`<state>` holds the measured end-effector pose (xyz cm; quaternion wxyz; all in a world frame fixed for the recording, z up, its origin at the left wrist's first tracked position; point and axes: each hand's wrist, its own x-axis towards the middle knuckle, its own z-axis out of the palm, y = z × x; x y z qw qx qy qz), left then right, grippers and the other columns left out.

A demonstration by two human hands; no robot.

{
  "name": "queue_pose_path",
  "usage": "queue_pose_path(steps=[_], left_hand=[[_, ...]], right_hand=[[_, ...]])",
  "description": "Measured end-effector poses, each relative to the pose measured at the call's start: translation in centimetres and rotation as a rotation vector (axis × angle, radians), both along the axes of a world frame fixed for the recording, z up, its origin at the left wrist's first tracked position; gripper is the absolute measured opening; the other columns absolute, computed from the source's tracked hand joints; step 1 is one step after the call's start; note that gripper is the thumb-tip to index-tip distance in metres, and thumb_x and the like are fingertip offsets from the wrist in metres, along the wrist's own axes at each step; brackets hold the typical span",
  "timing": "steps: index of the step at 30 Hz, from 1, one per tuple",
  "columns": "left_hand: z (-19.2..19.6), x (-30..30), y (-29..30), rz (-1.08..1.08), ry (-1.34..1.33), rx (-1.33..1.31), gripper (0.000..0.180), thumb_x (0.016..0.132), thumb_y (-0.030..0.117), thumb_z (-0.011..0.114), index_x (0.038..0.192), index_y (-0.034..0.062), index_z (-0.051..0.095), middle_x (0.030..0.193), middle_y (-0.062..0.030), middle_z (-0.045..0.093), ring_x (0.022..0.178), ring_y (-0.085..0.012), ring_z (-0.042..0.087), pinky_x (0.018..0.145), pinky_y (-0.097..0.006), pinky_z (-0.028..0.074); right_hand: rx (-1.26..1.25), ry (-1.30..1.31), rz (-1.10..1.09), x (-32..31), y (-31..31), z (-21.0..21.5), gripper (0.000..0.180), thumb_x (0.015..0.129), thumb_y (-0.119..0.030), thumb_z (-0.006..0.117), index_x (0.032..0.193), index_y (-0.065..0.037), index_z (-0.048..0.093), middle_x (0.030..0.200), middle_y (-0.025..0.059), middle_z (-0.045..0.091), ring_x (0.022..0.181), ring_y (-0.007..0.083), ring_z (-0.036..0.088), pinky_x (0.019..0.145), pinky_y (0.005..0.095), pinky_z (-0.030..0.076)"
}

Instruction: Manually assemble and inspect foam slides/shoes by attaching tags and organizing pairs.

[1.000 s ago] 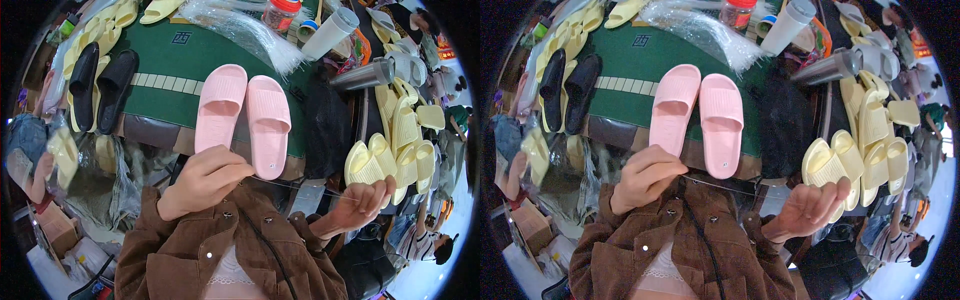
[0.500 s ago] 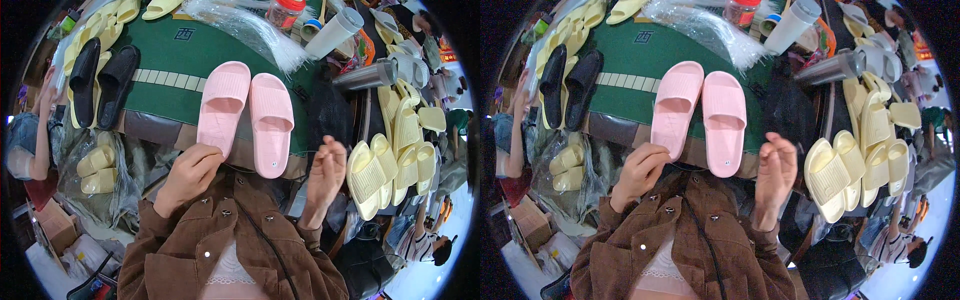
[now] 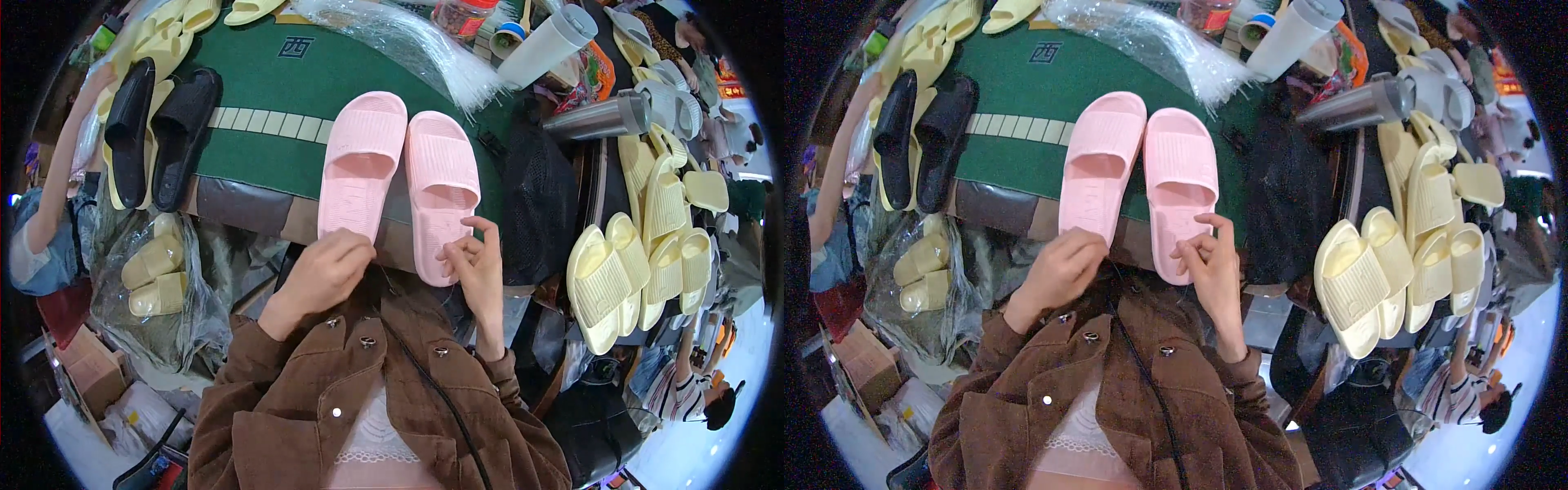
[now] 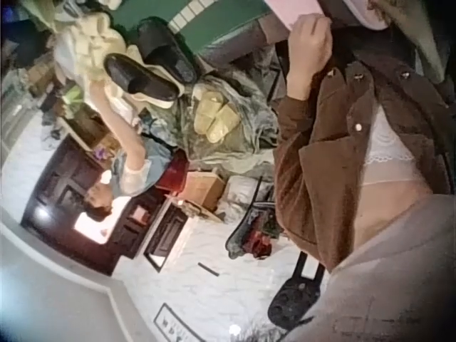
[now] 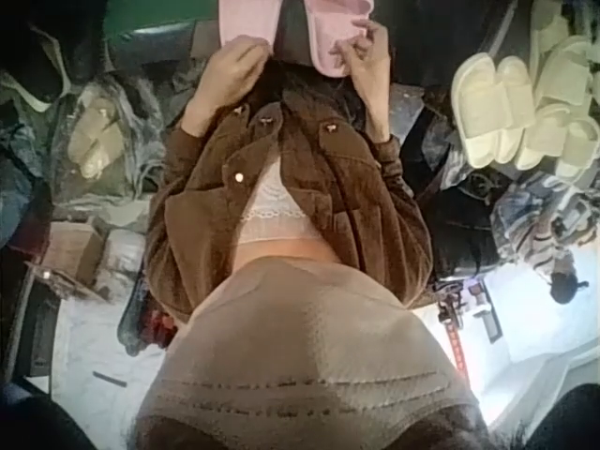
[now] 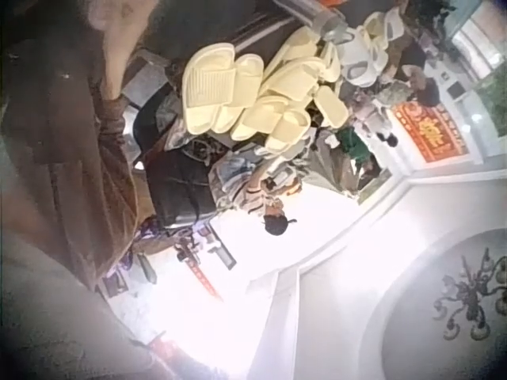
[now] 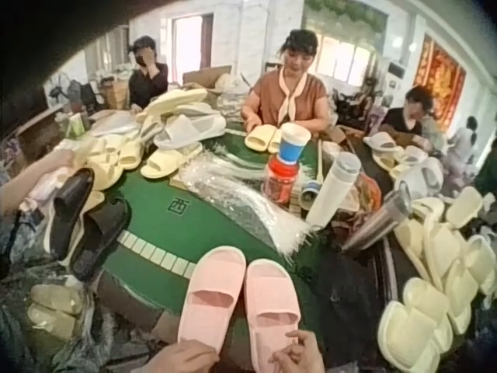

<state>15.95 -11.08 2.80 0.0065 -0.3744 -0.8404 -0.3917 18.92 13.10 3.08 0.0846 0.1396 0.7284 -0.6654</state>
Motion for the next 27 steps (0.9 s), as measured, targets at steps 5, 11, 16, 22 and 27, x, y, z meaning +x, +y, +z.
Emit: queue_pose_path(steps=[5,11,16,22,27], left_hand=[[-1.0,-2.0,0.5,0.233,0.088,-0.032,0.018,0.080,0.003,0.063,0.097,-0.0007,0.060,0.097,-0.0120,0.060,0.089,-0.0302,0.060,0.076,-0.037,0.050],[-1.4,-3.4,2.8,0.316,0.055,-0.130,0.070,0.076,0.026,0.073,0.130,-0.0071,0.042,0.127,-0.0255,0.047,0.115,-0.0392,0.050,0.098,-0.041,0.041],[-2.2,-4.3,5.7,0.366,-0.063,-0.129,0.094,0.071,0.031,0.077,0.137,-0.0117,0.026,0.134,-0.0325,0.036,0.123,-0.0444,0.039,0.103,-0.047,0.034],[-2.9,-5.4,7.0,0.450,-0.147,-0.064,0.084,0.071,0.025,0.075,0.134,-0.0093,0.030,0.128,-0.0303,0.041,0.116,-0.0476,0.041,0.099,-0.049,0.035],[-2.9,-5.7,7.4,0.474,-0.179,-0.084,0.084,0.070,0.025,0.076,0.133,-0.0085,0.031,0.129,-0.0300,0.040,0.118,-0.0480,0.040,0.100,-0.049,0.034]], right_hand=[[0.292,0.095,0.132,-1.9,-0.6,-0.3,0.016,0.090,-0.001,0.054,0.104,0.006,0.056,0.086,0.0109,0.066,0.066,0.0085,0.059,0.057,0.0212,0.045],[0.472,0.342,0.138,-5.7,-1.5,-3.0,0.016,0.091,-0.006,0.052,0.102,0.004,0.058,0.092,0.0215,0.062,0.082,0.0345,0.062,0.072,0.0371,0.047],[0.292,0.372,0.150,-6.7,-1.7,-4.0,0.019,0.094,-0.011,0.046,0.101,0.005,0.055,0.092,0.0227,0.059,0.086,0.0386,0.057,0.078,0.0419,0.043],[0.214,0.277,0.138,-6.5,-2.4,-2.6,0.019,0.093,-0.012,0.046,0.098,0.005,0.054,0.092,0.0227,0.058,0.089,0.0387,0.055,0.080,0.0439,0.042],[0.316,0.233,0.234,-6.6,-2.1,-3.6,0.027,0.095,-0.015,0.046,0.113,0.004,0.051,0.107,0.0173,0.055,0.101,0.0267,0.052,0.090,0.0343,0.039]])
